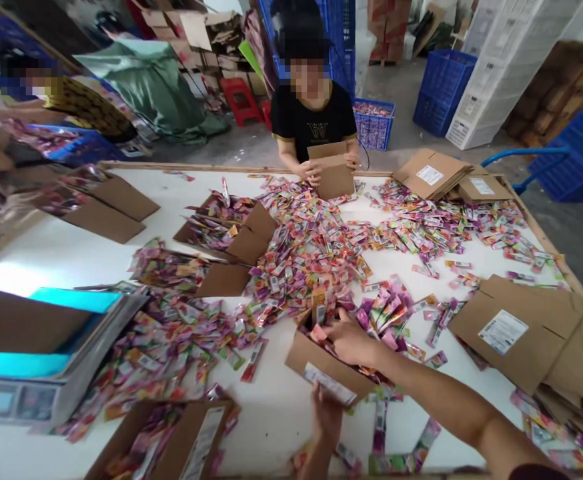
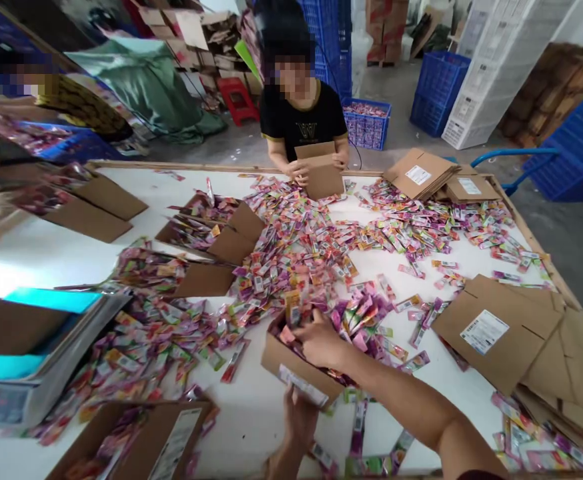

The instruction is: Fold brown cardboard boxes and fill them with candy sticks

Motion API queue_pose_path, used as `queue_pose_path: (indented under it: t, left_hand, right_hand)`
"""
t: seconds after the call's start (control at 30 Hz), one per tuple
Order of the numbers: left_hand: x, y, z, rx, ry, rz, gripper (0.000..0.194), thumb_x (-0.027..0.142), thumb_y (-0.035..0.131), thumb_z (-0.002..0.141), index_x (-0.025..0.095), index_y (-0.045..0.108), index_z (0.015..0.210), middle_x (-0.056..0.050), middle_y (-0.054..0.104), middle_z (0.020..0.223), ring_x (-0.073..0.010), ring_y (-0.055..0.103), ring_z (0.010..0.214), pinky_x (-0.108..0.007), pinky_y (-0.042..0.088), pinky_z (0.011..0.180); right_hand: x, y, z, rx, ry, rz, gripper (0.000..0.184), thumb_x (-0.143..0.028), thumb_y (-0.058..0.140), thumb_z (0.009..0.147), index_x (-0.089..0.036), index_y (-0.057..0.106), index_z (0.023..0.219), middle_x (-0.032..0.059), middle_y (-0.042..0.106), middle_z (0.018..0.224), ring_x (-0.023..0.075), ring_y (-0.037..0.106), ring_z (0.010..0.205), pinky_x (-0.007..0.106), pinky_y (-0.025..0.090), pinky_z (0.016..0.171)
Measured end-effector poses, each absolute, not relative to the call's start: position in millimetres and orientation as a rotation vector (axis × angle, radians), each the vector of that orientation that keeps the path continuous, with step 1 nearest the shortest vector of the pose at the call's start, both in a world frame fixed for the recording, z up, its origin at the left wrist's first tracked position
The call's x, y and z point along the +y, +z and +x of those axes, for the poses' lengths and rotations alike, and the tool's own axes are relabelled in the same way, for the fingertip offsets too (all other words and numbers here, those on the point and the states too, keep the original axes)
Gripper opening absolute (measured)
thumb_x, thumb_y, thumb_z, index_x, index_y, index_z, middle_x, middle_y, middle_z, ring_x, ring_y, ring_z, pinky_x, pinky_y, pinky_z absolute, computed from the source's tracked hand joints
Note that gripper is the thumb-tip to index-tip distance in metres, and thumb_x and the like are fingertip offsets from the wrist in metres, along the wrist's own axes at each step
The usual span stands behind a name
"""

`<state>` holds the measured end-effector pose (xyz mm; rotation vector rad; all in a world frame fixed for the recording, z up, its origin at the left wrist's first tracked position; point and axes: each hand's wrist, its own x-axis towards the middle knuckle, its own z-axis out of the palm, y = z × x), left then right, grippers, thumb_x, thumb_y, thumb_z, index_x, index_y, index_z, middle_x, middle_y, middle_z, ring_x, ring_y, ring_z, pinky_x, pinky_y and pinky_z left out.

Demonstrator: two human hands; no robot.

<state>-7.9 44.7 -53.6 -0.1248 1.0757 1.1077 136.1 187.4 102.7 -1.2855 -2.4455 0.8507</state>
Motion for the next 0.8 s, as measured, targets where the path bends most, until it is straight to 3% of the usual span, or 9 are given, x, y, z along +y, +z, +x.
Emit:
queue_pose_path:
  t: [0.1,0.17,0.23,0.3,0.4,0.5,0.6,0.7,0.8]
  left_hand:
    - [44,-37,-9,1.064,1.087,0.006,0.049,0.046,0.071,0.079,0.026,0.072,0.124,-0.013,0.074,0.131,-0.0356,0.063,0.134,-0.056,0.049,0.112]
    - [42,-21,-24,1.285,1.104,0.188,0.060,0.051,0.069,0.081,0.028,0.065,0.136,-0.013,0.065,0.145,-0.0340,0.054,0.143,-0.055,0.044,0.118]
    - [42,-2,-47,1.550,1.162,0.476,0.068,0.060,0.058,0.089,0.028,0.055,0.148,-0.013,0.051,0.160,-0.0316,0.042,0.153,-0.052,0.038,0.123]
    - [49,18,-66,1.650,1.188,0.829,0.068,0.062,0.047,0.096,0.026,0.048,0.154,-0.013,0.041,0.167,-0.0292,0.037,0.156,-0.048,0.034,0.126]
    - [73,42,-74,1.553,1.053,1.266,0.059,0.053,0.055,0.094,0.021,0.058,0.143,-0.015,0.047,0.162,-0.0294,0.043,0.152,-0.046,0.035,0.126]
    - [96,53,-65,1.573,0.892,1.447,0.051,0.039,0.064,0.085,0.017,0.065,0.132,-0.017,0.055,0.154,-0.0321,0.048,0.148,-0.047,0.036,0.125]
    - [102,53,-57,1.634,0.834,1.424,0.071,0.029,0.063,0.083,0.020,0.045,0.151,-0.015,0.060,0.150,-0.0296,0.059,0.138,-0.047,0.047,0.115]
    - [103,55,-55,1.688,0.755,1.326,0.088,0.024,0.060,0.084,0.020,0.019,0.162,-0.015,0.066,0.144,-0.0287,0.070,0.122,-0.045,0.056,0.102]
    - [107,66,-62,1.748,0.605,1.234,0.081,0.020,0.060,0.080,0.015,0.034,0.157,-0.016,0.077,0.124,-0.0319,0.075,0.109,-0.046,0.058,0.095]
  right_hand:
    - [164,149,124,-2.631,0.701,-1.258,0.023,-0.019,0.056,0.099,-0.021,0.074,0.112,0.0113,0.075,0.109,0.0291,0.060,0.116,0.044,0.042,0.104]
    - [152,159,116,-2.783,0.785,-1.229,0.028,-0.014,0.057,0.096,-0.020,0.073,0.118,0.0122,0.075,0.108,0.0266,0.066,0.107,0.040,0.048,0.099]
    - [146,158,111,-2.899,0.942,-1.182,0.041,-0.006,0.058,0.091,-0.022,0.072,0.125,0.0085,0.077,0.108,0.0215,0.070,0.093,0.033,0.053,0.089]
    - [143,153,110,-2.914,1.059,-1.077,0.049,0.000,0.059,0.085,-0.026,0.075,0.124,0.0039,0.077,0.117,0.0180,0.071,0.094,0.026,0.054,0.085]
    - [136,155,128,-2.760,1.135,-0.916,0.046,0.002,0.057,0.083,-0.026,0.080,0.111,0.0011,0.075,0.126,0.0183,0.071,0.109,0.025,0.053,0.093]
    - [122,159,168,-2.314,0.937,-1.261,0.040,-0.005,0.049,0.094,-0.024,0.079,0.112,0.0048,0.076,0.116,0.0201,0.070,0.108,0.032,0.054,0.099]
    - [102,143,185,-1.886,0.582,-1.721,0.037,-0.017,0.043,0.103,-0.019,0.074,0.123,0.0134,0.072,0.124,0.0262,0.066,0.120,0.047,0.051,0.109]
    - [87,107,150,-2.106,0.726,-1.760,0.034,-0.023,0.050,0.102,-0.015,0.074,0.125,0.0179,0.068,0.135,0.0297,0.059,0.134,0.051,0.040,0.121]
    - [84,85,104,-2.351,1.006,-1.669,0.034,-0.027,0.056,0.101,-0.011,0.075,0.125,0.0193,0.070,0.135,0.0310,0.058,0.136,0.045,0.036,0.123]
